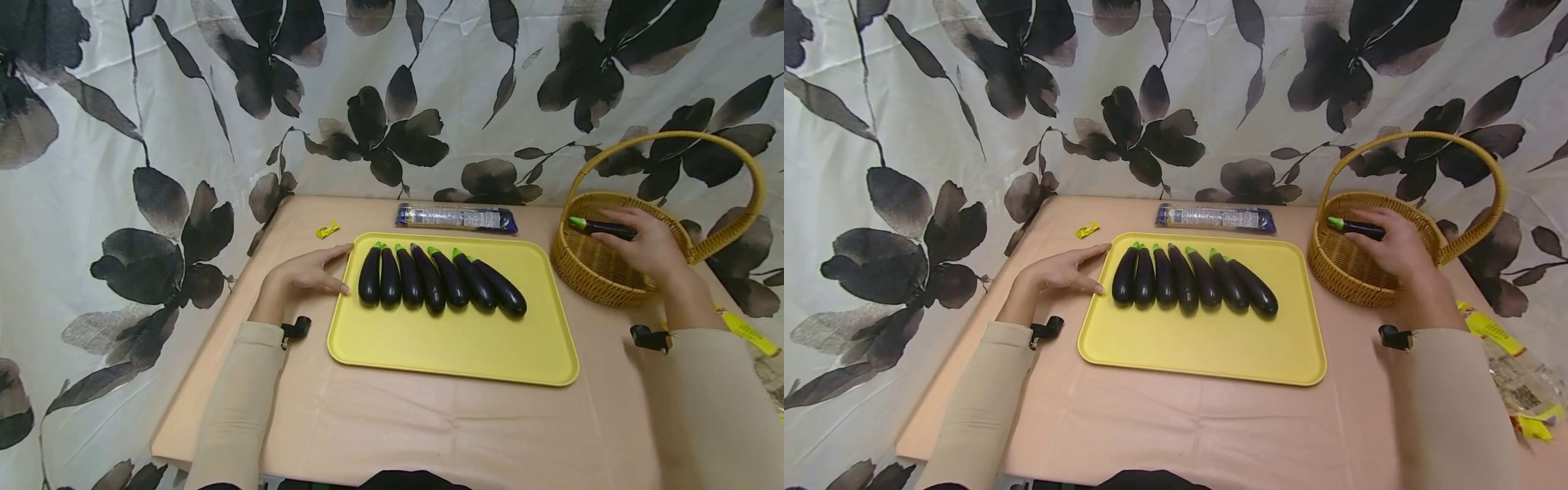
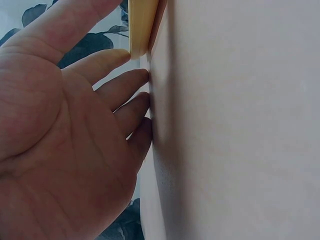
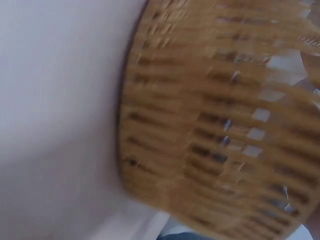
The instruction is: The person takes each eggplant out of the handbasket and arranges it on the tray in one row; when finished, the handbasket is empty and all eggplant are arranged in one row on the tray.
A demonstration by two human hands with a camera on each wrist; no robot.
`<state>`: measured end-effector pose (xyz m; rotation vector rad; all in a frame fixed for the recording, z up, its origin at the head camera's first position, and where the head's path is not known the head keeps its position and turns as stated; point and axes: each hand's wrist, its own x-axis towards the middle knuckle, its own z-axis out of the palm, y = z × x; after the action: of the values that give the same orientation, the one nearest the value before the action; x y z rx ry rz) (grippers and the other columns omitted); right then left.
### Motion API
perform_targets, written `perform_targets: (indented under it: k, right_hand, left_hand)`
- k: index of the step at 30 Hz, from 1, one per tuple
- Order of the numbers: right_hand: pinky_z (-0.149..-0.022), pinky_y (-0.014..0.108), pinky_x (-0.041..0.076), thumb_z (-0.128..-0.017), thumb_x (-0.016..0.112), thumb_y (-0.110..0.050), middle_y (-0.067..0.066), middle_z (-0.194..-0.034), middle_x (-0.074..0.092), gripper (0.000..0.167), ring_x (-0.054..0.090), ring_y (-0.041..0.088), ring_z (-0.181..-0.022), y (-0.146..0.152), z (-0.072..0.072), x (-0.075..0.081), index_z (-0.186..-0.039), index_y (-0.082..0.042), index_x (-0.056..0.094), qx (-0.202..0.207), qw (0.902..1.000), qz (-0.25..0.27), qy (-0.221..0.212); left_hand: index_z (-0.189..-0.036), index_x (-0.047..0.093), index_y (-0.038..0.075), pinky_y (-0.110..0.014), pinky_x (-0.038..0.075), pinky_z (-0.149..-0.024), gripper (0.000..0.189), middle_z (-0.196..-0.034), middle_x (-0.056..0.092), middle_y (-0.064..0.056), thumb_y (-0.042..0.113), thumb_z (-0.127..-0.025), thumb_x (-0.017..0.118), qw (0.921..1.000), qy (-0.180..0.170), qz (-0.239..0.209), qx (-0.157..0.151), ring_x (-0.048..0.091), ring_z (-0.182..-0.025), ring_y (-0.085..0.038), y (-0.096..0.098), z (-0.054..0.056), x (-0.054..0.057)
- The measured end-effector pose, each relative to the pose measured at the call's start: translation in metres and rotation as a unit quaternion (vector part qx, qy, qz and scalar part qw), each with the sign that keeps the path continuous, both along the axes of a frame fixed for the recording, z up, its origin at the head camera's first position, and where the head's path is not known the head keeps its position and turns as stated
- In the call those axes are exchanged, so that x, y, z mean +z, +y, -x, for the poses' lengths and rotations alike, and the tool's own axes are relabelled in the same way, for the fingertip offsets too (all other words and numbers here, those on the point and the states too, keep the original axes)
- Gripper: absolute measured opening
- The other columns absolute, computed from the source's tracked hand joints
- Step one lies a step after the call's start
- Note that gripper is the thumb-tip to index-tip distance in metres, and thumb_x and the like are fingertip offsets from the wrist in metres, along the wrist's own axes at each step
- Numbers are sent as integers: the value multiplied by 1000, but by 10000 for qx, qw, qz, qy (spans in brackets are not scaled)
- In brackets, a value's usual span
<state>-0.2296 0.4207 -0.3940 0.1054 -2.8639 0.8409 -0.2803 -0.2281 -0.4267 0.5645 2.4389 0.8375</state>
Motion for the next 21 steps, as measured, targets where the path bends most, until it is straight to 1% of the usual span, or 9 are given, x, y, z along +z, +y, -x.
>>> perform_targets:
  k: [2,5,10,15,17,21]
  right_hand:
    - [-112,77,29,-103,67,-35,32,-152,43,61,35,59,-141,10,5,-5,-155,-9,49,-43,9999,-154,-66]
    - [-114,77,25,-104,65,-38,34,-155,41,62,33,60,-142,21,12,-11,-156,-9,48,-94,9994,-230,-233]
    - [-114,77,26,-105,61,-43,36,-156,39,67,32,61,-143,34,18,-17,-159,-9,42,-221,9975,-44,-670]
    - [-115,77,25,-105,59,-44,37,-157,36,70,29,62,-144,38,22,-19,-160,-6,39,-294,9951,9,-943]
    - [-115,77,24,-106,59,-42,38,-157,36,69,28,62,-143,39,23,-19,-160,-5,38,-263,9948,-66,-984]
    - [-114,79,21,-106,58,-43,39,-159,30,73,24,65,-143,43,26,-20,-163,-5,30,-154,9922,-224,-1216]
  left_hand:
    - [-168,22,23,-52,10,-132,115,-175,19,0,47,-79,90,10000,-7,-14,-3,10,-163,-26,0,0,0]
    - [-168,22,22,-53,9,-132,115,-175,19,-1,46,-79,90,10000,-29,-29,6,9,-163,-27,0,0,-1]
    - [-168,22,21,-53,9,-132,115,-175,18,-1,46,-79,90,10000,-32,-34,2,9,-163,-27,0,0,-2]
    - [-168,22,22,-54,9,-132,115,-175,18,-1,46,-79,91,10000,-45,-47,15,9,-163,-27,0,1,-2]
    - [-168,22,22,-53,9,-132,116,-175,18,0,46,-78,91,10000,-58,-65,31,9,-163,-27,1,1,-2]
    - [-168,22,22,-54,9,-132,116,-175,18,-1,45,-78,91,9999,-73,-96,52,9,-163,-27,1,2,-2]
